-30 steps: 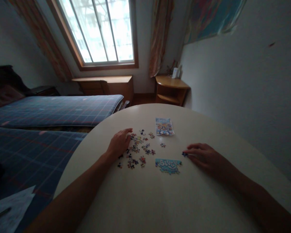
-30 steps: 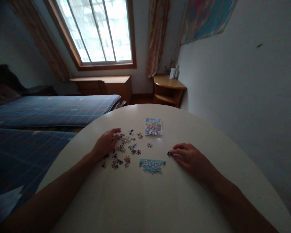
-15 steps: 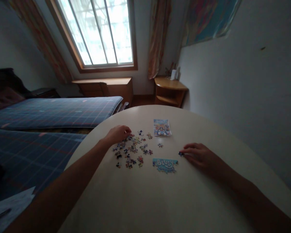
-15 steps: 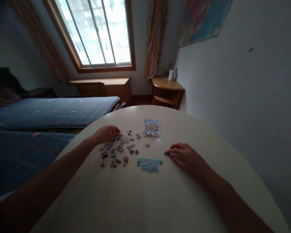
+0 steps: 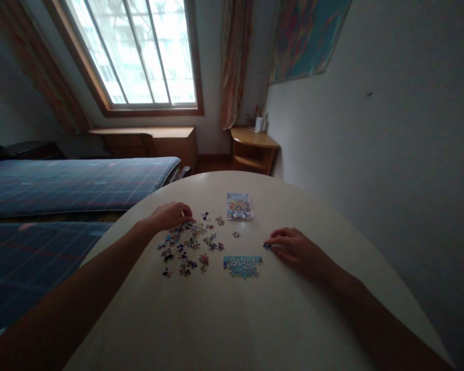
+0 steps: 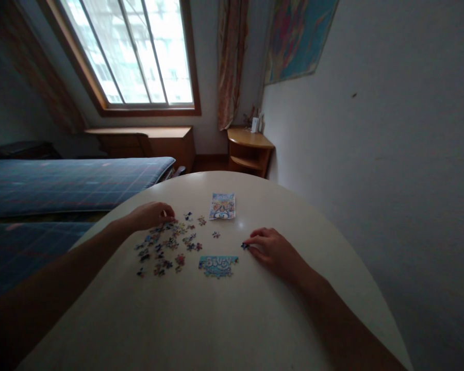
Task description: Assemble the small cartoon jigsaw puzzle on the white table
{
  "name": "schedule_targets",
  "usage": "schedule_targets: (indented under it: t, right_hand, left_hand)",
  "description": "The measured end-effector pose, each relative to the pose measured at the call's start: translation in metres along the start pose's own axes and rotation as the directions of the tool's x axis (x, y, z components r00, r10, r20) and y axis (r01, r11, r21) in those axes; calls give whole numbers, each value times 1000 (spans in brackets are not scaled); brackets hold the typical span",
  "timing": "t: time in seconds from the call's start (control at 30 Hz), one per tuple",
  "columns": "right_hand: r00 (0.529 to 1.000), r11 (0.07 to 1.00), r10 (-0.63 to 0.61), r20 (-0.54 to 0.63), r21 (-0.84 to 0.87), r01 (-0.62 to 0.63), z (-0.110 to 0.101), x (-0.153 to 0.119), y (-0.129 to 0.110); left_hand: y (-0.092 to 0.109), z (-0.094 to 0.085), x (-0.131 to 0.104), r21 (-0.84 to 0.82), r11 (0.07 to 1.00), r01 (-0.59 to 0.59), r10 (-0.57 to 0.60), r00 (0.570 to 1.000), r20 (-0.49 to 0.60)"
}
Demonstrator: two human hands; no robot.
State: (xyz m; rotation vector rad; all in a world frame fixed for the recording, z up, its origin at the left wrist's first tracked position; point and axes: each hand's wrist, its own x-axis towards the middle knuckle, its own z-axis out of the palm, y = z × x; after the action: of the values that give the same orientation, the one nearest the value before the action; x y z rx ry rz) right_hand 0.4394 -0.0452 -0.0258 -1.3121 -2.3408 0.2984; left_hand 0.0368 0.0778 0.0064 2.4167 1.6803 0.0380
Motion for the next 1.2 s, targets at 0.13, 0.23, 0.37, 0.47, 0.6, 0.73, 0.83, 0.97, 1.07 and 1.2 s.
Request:
schedule_targets:
  t: [0.13, 0.23, 0.37, 0.47, 0.6, 0.73, 0.83, 0.97, 1.07, 1.2]
  right_hand:
    - [1000, 1000, 3, 19, 2, -3, -1, 0, 0]
    - [1000, 1000, 2, 27, 5, -2, -2, 0, -1]
    - [1000, 1000, 0, 20, 12, -1, -2, -1, -1]
    - [1000, 1000, -2, 9, 12, 1, -1, -1, -2]
    - [1000, 1000, 3, 11, 13, -3, -1, 0, -2]
    - [1000, 1000, 8, 15, 13, -8, 0, 0, -1]
    - [1000, 1000, 6, 20, 16, -6, 0, 0, 1]
    - [1000, 1000, -5, 21, 15, 5, 0, 0, 3]
    - [1000, 1000, -8, 17, 17, 8, 0, 0, 2]
    - [1000, 1000, -1, 13, 18, 1, -1, 0, 1]
  left_hand:
    - [-1, 2, 2, -10, 1000, -11, 11, 1000, 0]
    - [1, 3, 4, -18, 999, -29, 29, 1000, -2]
    - [2, 3, 7, -27, 998, -59, 59, 998, -2]
    - [2, 3, 8, -38, 996, -83, 83, 997, -3]
    - [0, 3, 9, -66, 994, -90, 91, 996, 11]
    - [1, 2, 9, -91, 988, -124, 128, 991, 40]
    - [3, 0, 9, -86, 987, -138, 143, 988, 52]
    - [6, -2, 8, -79, 986, -150, 154, 986, 57]
    - [7, -2, 7, -78, 985, -154, 158, 986, 57]
    - [8, -2, 6, -76, 987, -139, 142, 989, 45]
